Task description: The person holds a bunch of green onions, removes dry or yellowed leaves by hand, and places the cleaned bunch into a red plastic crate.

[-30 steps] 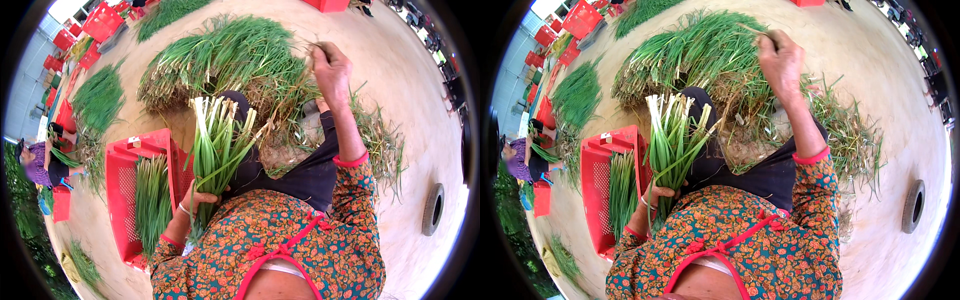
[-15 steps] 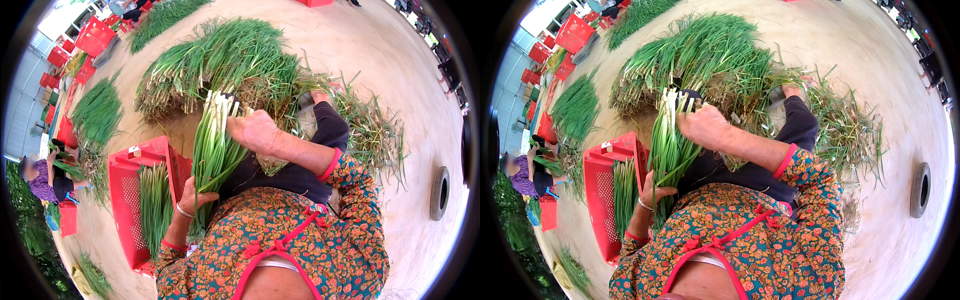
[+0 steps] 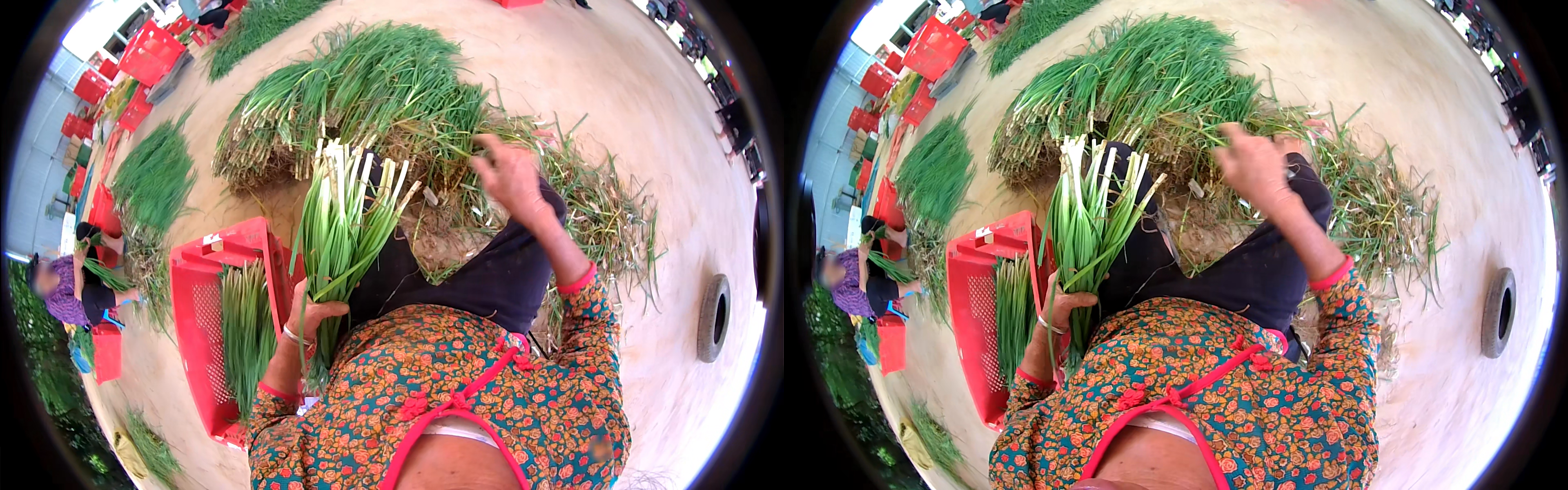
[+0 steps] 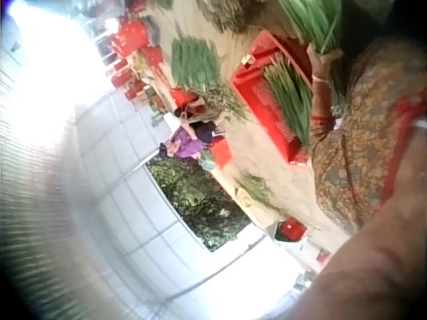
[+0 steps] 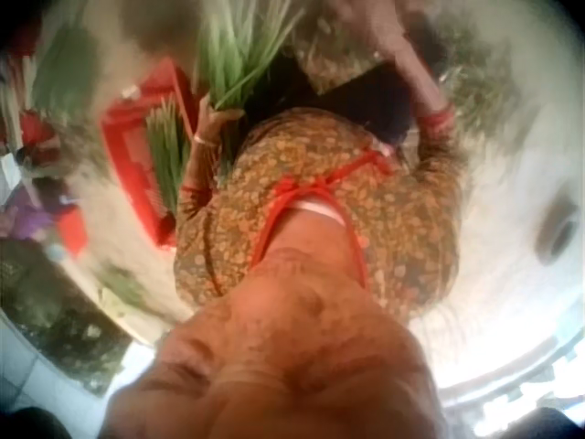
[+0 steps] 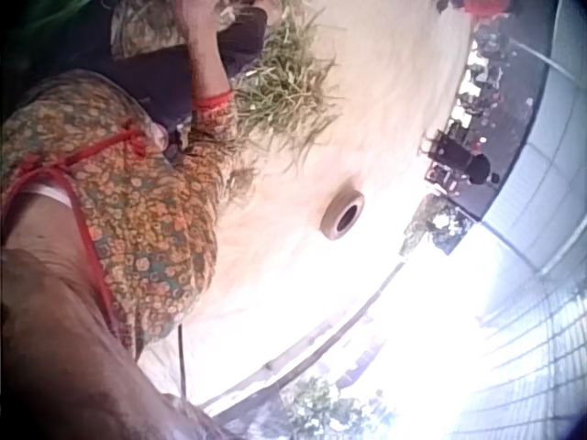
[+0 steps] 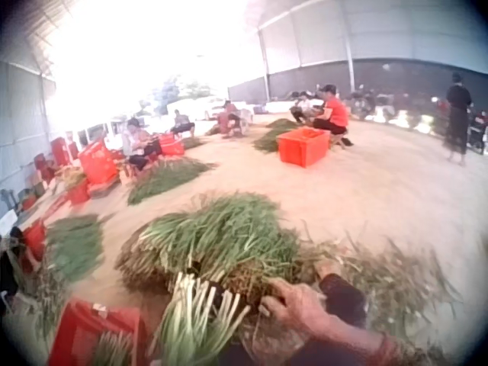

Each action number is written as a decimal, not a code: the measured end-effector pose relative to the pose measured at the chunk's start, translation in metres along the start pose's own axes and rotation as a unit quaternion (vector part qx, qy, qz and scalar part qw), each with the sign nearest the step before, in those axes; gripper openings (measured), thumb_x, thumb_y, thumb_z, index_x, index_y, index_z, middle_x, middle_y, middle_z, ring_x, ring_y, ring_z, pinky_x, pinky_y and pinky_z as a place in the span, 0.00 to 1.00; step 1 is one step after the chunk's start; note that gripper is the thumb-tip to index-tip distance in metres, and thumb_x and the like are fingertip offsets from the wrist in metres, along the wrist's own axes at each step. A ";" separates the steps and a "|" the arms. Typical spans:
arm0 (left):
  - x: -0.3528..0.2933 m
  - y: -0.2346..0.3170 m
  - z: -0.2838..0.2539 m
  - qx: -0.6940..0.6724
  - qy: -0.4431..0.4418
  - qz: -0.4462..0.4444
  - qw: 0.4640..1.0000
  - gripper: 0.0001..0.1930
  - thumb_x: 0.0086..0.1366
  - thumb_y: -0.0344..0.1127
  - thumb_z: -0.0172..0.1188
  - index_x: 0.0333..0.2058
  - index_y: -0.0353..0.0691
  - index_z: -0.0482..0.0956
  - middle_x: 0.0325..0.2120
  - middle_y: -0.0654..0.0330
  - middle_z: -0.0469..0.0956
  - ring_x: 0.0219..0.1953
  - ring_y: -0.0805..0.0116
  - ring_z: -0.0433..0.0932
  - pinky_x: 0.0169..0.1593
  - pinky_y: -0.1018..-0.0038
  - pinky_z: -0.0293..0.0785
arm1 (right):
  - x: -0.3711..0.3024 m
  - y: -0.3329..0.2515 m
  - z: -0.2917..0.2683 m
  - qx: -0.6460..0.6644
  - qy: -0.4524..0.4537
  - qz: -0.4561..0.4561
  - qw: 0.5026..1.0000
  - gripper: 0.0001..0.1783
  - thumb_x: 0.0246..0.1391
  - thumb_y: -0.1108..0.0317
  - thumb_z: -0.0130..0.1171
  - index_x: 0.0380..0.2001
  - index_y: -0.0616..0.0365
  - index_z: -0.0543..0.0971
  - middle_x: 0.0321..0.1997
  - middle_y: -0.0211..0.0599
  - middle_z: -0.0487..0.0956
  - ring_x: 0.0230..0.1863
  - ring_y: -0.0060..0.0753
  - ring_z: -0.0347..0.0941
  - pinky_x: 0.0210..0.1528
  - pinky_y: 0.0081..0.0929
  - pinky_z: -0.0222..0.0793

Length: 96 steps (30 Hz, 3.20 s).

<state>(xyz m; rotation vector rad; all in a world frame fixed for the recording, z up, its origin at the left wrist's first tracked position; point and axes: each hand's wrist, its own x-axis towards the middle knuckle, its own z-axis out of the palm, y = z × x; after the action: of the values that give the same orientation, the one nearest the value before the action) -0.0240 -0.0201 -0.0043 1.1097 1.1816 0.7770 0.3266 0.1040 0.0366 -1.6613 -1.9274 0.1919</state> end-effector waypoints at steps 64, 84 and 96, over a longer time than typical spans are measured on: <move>0.013 -0.023 -0.026 -0.014 -0.003 0.030 0.999 0.27 0.39 0.19 0.68 0.44 0.34 0.75 0.33 0.61 0.80 0.35 0.71 0.77 0.42 0.74 0.74 | -0.020 -0.026 -0.061 0.969 -0.055 0.128 0.203 0.08 0.52 0.71 0.50 0.30 0.65 0.75 0.08 0.23 0.62 0.05 0.17 0.52 0.07 0.19 0.48; 0.010 -0.023 -0.016 -0.042 0.037 0.052 0.997 0.26 0.42 0.15 0.65 0.44 0.33 0.74 0.34 0.59 0.79 0.35 0.69 0.79 0.41 0.74 0.77 | -0.008 -0.020 0.075 0.560 -0.080 0.089 0.820 0.09 0.53 0.69 0.58 0.37 0.61 0.79 0.26 0.29 0.78 0.19 0.14 0.66 0.20 0.14 0.61; 0.012 -0.018 -0.017 -0.075 0.002 0.012 0.997 0.27 0.37 0.17 0.66 0.43 0.33 0.76 0.34 0.59 0.80 0.34 0.70 0.78 0.39 0.73 0.76 | -0.027 -0.062 0.080 0.640 -0.118 0.028 0.759 0.08 0.54 0.70 0.59 0.34 0.62 0.78 0.29 0.25 0.78 0.31 0.13 0.69 0.33 0.21 0.69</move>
<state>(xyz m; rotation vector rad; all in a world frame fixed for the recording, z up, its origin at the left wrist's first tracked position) -0.0393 -0.0101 -0.0251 0.9999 1.0958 0.8725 0.2341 0.0865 -0.0092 -0.7121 -1.2382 1.4282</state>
